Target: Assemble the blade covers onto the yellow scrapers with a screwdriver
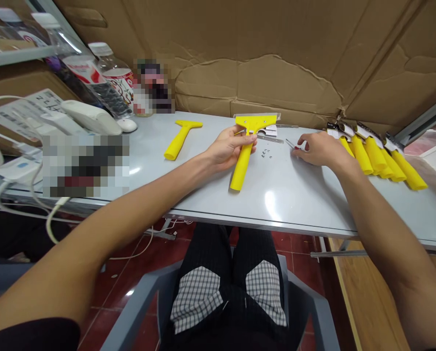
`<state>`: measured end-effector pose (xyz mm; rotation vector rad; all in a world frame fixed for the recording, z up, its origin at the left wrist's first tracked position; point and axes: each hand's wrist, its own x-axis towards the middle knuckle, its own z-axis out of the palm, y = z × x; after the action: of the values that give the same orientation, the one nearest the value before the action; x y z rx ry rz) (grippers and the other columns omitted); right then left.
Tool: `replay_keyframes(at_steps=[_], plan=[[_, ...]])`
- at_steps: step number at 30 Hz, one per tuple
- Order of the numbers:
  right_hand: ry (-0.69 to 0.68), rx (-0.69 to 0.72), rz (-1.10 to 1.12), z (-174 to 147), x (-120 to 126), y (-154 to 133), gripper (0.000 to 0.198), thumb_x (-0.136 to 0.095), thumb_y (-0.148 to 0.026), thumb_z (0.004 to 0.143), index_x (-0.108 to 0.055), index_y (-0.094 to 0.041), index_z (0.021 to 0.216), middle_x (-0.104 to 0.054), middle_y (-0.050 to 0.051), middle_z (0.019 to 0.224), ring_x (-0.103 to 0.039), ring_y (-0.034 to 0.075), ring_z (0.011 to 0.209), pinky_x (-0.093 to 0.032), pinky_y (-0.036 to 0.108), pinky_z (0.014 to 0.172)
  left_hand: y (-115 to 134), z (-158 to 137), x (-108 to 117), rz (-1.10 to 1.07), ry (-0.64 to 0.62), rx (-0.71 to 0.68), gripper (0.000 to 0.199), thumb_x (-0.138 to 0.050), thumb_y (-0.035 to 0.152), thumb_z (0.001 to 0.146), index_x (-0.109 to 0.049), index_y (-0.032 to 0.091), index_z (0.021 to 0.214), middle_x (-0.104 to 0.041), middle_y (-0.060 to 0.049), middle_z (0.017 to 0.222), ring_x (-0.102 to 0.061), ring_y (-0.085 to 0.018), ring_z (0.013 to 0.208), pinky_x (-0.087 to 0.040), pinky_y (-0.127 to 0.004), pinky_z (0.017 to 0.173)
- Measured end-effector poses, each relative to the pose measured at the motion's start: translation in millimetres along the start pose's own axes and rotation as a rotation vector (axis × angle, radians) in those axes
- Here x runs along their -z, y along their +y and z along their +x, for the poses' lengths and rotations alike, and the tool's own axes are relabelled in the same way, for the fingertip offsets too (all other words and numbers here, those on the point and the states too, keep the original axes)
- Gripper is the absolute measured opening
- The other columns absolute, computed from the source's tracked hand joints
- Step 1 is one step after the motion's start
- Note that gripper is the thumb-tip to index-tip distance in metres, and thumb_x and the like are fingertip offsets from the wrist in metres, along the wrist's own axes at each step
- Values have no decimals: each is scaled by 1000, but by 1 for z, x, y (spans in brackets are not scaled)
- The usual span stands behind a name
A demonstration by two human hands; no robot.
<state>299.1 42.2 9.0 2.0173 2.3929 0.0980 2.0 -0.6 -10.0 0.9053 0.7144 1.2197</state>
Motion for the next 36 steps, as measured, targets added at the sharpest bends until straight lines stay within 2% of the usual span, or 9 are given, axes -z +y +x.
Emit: replay_keyframes(at_steps=[3, 7, 10, 17, 22, 26, 28, 31, 36], plan=[[115, 10, 36, -11, 6, -13, 45, -68, -53, 104, -81, -24, 136, -83, 17, 128, -75, 43, 119, -57, 53, 90, 0, -2, -3, 37, -8, 0, 30, -91, 3, 86, -68, 16, 101, -70, 1, 94, -71, -10, 83, -60, -27, 80], [265, 129, 312, -31, 13, -47, 37, -67, -55, 107, -84, -22, 102, -85, 15, 106, -75, 35, 101, -54, 46, 87, -3, -7, -8, 54, 1, -19, 33, -94, 7, 84, -71, 18, 105, -71, 1, 99, -72, -11, 86, -60, -28, 85], [128, 294, 688, -45, 9, -77, 60, -64, -70, 108, -77, -21, 77, -76, 9, 77, -68, 23, 74, -50, 38, 73, -11, -8, -10, 53, 13, -58, 39, -99, 12, 81, -70, 19, 107, -72, 0, 101, -73, -13, 89, -61, -31, 90], [-244, 231, 1224, -56, -13, -106, 38, -89, -57, 98, -80, -21, 98, -75, 2, 73, -54, 12, 43, -36, 29, 41, -29, -5, -6, 95, 11, -118, 71, -116, 38, 58, -68, 21, 107, -73, -1, 103, -71, -16, 89, -60, -35, 93], [-330, 201, 1436, -56, -12, -108, 31, -92, -47, 97, -76, -21, 94, -77, 4, 79, -58, 12, 46, -38, 28, 39, -15, 1, -1, 243, 6, -215, 56, -105, 59, 77, -71, 22, 102, -77, -6, 107, -74, -22, 107, -58, -34, 94], [-251, 149, 1514, -49, -7, -99, 19, -79, -31, 104, -72, -21, 89, -66, 0, 65, -58, 13, 49, -41, 26, 44, 11, 20, 11, 358, 170, -248, 51, -84, 72, 94, -70, 23, 103, -78, -10, 110, -75, -24, 101, -56, -31, 79], [-179, 113, 1547, -42, -6, -90, 16, -76, -27, 103, -72, -21, 90, -70, 1, 75, -59, 11, 51, -41, 25, 45, 21, 36, 18, 492, 221, -249, 46, -82, 67, 95, -72, 23, 103, -77, -11, 112, -72, -21, 90, -52, -30, 73], [-95, 48, 1575, -30, -6, -78, 13, -74, -26, 102, -70, -21, 90, -74, 4, 90, -63, 11, 54, -42, 25, 45, 29, 68, 24, 838, 151, -219, 38, -91, 52, 87, -74, 22, 104, -75, -11, 114, -70, -22, 83, -51, -34, 75], [-16, -40, 1561, -21, -5, -68, 11, -71, -26, 102, -67, -21, 92, -80, 8, 105, -68, 10, 57, -42, 23, 45, 25, 127, 28, 1109, 185, -209, 55, -105, 18, 49, -63, 23, 84, -67, -9, 96, -65, -38, 120, -44, -43, 112]])
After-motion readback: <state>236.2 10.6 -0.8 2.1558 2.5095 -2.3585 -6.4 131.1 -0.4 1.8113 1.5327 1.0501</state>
